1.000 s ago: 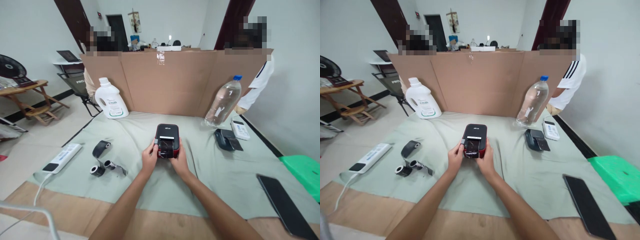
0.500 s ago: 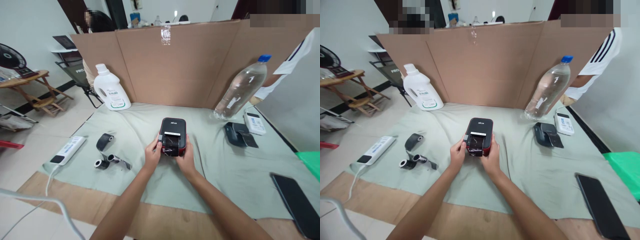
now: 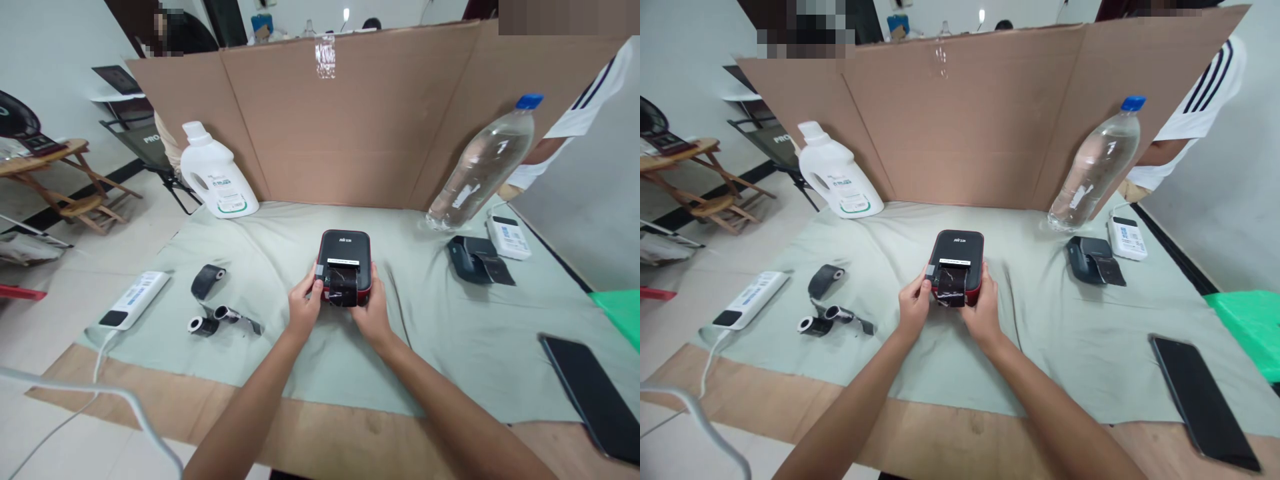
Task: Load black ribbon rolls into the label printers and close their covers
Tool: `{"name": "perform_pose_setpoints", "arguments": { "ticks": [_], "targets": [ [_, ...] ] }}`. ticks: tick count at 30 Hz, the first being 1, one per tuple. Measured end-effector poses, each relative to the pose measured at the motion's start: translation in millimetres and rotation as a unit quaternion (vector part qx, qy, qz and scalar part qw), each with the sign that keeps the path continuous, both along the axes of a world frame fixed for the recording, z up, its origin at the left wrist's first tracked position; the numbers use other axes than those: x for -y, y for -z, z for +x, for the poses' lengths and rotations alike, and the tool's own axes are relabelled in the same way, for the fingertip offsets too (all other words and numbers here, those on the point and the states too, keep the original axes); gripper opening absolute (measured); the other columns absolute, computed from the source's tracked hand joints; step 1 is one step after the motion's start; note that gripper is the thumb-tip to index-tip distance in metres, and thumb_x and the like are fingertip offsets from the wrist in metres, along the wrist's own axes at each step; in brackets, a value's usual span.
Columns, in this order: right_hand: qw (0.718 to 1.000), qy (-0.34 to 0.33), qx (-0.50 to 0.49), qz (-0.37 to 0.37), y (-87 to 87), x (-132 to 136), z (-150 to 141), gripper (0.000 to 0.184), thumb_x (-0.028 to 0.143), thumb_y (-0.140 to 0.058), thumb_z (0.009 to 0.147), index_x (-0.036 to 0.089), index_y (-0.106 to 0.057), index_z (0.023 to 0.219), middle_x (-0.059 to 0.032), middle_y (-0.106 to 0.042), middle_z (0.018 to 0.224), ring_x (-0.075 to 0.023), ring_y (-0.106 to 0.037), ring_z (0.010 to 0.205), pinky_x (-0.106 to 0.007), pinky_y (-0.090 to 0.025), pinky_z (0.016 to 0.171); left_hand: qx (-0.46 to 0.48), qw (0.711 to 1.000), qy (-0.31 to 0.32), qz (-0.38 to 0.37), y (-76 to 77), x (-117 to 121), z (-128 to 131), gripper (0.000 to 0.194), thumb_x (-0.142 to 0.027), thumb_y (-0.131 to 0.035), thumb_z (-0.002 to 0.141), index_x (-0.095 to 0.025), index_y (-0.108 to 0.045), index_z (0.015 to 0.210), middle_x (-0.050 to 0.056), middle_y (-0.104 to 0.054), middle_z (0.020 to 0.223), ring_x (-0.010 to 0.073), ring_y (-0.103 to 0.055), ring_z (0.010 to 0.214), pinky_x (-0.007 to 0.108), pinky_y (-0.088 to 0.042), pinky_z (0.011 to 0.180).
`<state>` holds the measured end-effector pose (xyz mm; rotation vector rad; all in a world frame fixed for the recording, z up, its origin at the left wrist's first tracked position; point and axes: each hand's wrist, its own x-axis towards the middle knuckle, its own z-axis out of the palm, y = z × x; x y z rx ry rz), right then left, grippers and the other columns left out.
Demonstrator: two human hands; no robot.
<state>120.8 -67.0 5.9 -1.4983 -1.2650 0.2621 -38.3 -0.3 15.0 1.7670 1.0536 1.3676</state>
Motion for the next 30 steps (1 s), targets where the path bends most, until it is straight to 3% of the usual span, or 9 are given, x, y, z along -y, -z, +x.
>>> {"name": "perform_pose_setpoints", "arguments": {
  "ticks": [11, 20, 30],
  "targets": [
    [1.000, -0.006, -0.014, -0.005, -4.3, -0.2, -0.1, 0.094, 0.052, -0.072, 0.084, 0.018, -0.028, 0.160, -0.0170, -0.061, 0.131, -0.0343, -0.058, 0.115, -0.057, -0.051, 0.100, -0.005, 1.000, -0.003, -0.007, -1.6, 1.1, 1.0, 0.049, -0.044, -0.051, 0.102, -0.016, -0.064, 0.139, 0.011, -0.067, 0.138, 0.0294, -0.063, 0.129, 0.043, -0.050, 0.111],
    [1.000, -0.002, -0.020, -0.006, 1.3, -0.6, 0.1, 0.098, 0.052, -0.075, 0.081, 0.018, -0.028, 0.161, -0.0187, -0.057, 0.138, -0.0381, -0.053, 0.128, -0.058, -0.048, 0.104, -0.006, 1.000, -0.004, -0.013, -2.4, 3.5, 2.0, 0.048, -0.043, -0.049, 0.103, -0.018, -0.063, 0.141, 0.010, -0.065, 0.140, 0.0284, -0.062, 0.131, 0.041, -0.049, 0.113],
    [1.000, -0.006, -0.009, -0.003, -1.3, -3.0, 1.2, 0.100, 0.053, -0.077, 0.078, 0.020, -0.028, 0.160, -0.0171, -0.057, 0.140, -0.0368, -0.055, 0.125, -0.059, -0.046, 0.105, 0.051, 0.998, 0.002, -0.048, -5.2, 0.8, 4.4, 0.050, -0.046, -0.047, 0.103, -0.016, -0.066, 0.137, 0.011, -0.066, 0.140, 0.0260, -0.059, 0.134, 0.040, -0.046, 0.116]
  ]
}}
